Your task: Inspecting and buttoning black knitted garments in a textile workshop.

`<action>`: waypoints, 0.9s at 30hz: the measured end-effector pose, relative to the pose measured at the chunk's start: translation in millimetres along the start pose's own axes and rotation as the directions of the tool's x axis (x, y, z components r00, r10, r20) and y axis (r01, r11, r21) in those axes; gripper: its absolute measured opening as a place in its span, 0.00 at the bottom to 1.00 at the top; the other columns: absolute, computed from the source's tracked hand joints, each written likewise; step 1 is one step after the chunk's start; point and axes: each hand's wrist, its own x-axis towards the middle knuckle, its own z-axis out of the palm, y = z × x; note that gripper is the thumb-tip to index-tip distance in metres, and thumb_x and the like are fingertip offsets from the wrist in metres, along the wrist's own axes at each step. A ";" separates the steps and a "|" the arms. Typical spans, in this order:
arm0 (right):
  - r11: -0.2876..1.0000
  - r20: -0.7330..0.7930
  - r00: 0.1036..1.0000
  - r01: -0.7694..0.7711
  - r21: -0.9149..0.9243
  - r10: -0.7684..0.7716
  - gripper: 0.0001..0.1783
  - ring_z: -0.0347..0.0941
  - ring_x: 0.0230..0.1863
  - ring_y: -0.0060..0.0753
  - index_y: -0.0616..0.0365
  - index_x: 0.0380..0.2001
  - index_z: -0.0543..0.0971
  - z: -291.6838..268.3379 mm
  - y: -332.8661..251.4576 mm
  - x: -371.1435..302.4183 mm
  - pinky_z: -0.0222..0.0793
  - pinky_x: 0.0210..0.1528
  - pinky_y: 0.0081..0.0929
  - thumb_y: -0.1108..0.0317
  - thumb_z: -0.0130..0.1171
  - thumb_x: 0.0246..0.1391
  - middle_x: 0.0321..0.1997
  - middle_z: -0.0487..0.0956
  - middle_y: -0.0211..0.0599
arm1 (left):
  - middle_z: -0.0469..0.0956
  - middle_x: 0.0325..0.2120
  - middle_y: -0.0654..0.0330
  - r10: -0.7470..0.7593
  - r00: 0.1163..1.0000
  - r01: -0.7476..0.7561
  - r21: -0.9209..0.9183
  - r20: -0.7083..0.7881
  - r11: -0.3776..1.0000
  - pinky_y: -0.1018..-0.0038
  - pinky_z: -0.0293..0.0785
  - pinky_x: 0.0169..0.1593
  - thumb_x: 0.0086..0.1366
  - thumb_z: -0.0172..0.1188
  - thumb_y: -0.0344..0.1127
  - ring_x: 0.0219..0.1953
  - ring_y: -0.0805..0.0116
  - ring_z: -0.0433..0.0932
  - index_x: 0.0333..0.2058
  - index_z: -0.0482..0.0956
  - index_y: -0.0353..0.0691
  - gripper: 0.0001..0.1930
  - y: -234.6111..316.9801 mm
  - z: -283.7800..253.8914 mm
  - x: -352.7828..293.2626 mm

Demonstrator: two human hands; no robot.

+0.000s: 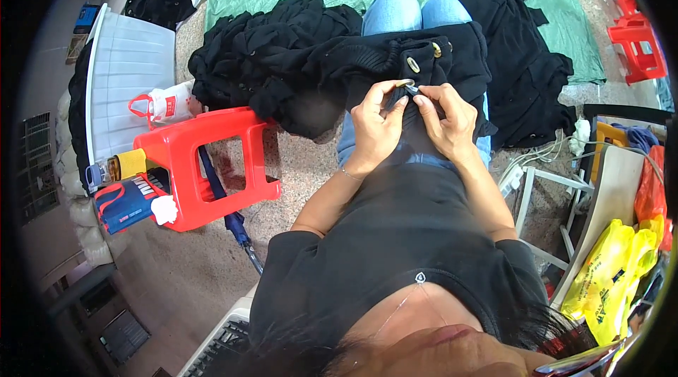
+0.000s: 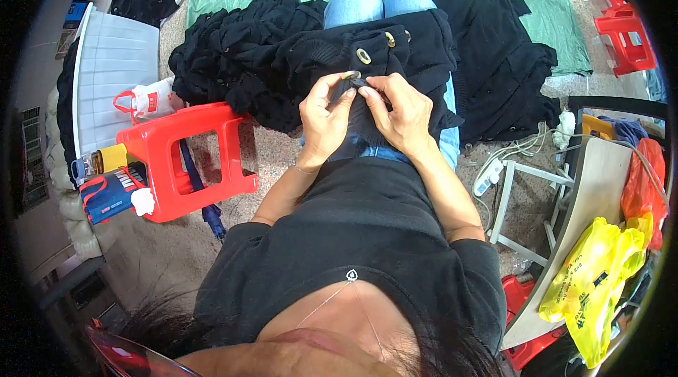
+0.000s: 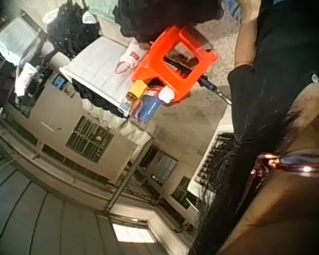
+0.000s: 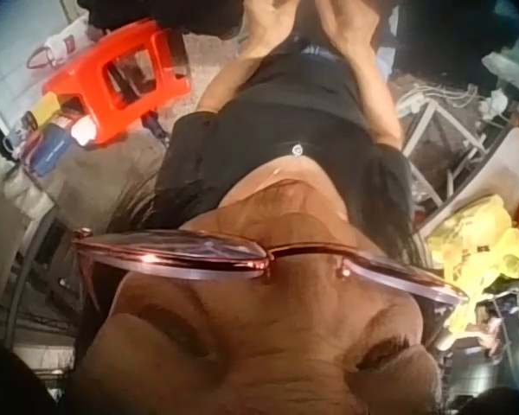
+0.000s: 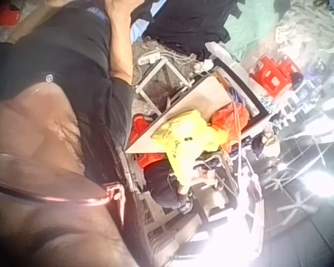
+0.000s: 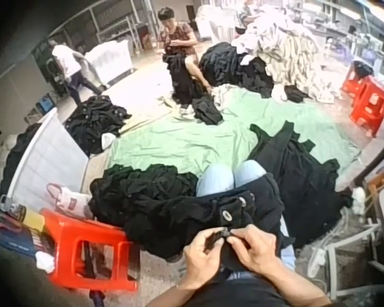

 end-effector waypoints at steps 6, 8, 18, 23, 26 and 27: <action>0.993 0.007 0.998 0.061 -0.096 -0.061 0.07 0.76 0.22 0.28 0.58 0.32 0.81 -2.5 -0.4 1.9 0.69 0.25 0.23 0.71 0.69 0.50 0.24 0.78 0.32 | 0.82 0.42 0.56 -0.008 1.000 0.008 0.056 -0.003 0.998 0.78 0.74 0.51 0.64 0.60 0.21 0.45 0.73 0.79 0.47 0.77 0.29 0.12 0.6 -0.8 -1.6; 0.984 0.068 0.990 -0.128 0.127 0.120 0.06 0.76 0.24 0.24 0.60 0.33 0.81 -2.9 2.3 -3.4 0.70 0.27 0.20 0.71 0.67 0.53 0.25 0.79 0.32 | 0.82 0.42 0.56 -0.018 1.000 0.018 0.041 -0.004 0.999 0.78 0.74 0.51 0.64 0.60 0.21 0.45 0.73 0.79 0.47 0.77 0.29 0.12 1.3 -1.0 -0.2; 0.994 0.084 0.993 -0.088 0.065 0.082 0.07 0.75 0.24 0.18 0.62 0.33 0.81 -4.8 3.3 -0.4 0.69 0.27 0.18 0.71 0.67 0.54 0.27 0.81 0.33 | 0.82 0.42 0.57 0.115 0.993 -0.113 0.186 -0.001 0.976 0.78 0.75 0.50 0.64 0.60 0.21 0.44 0.73 0.80 0.46 0.77 0.30 0.12 7.7 -1.9 -0.5; 0.736 0.237 0.914 -0.406 0.542 0.329 0.07 0.70 0.28 0.11 0.61 0.35 0.81 -1.7 8.3 -14.5 0.64 0.30 0.12 0.72 0.68 0.54 0.28 0.79 0.23 | 0.82 0.42 0.58 0.085 0.996 -0.080 0.116 -0.031 0.990 0.77 0.75 0.50 0.63 0.61 0.20 0.45 0.74 0.80 0.45 0.78 0.32 0.11 0.0 -0.6 0.7; 0.593 0.192 0.869 -0.458 0.662 0.457 0.13 0.66 0.32 0.08 0.60 0.43 0.80 1.6 15.4 -11.7 0.60 0.35 0.09 0.74 0.68 0.53 0.32 0.77 0.22 | 0.83 0.40 0.56 0.125 0.990 -0.118 0.095 -0.068 0.988 0.76 0.76 0.46 0.61 0.62 0.20 0.43 0.71 0.82 0.45 0.78 0.34 0.13 -1.6 1.8 1.4; 0.592 0.193 0.868 -0.460 0.662 0.458 0.13 0.66 0.32 0.08 0.60 0.43 0.80 1.5 15.1 -10.7 0.60 0.35 0.09 0.74 0.68 0.53 0.32 0.77 0.22 | 0.84 0.37 0.54 0.171 0.982 -0.160 0.123 -0.080 0.979 0.75 0.78 0.41 0.59 0.62 0.20 0.39 0.68 0.84 0.46 0.78 0.36 0.15 -1.6 2.1 1.4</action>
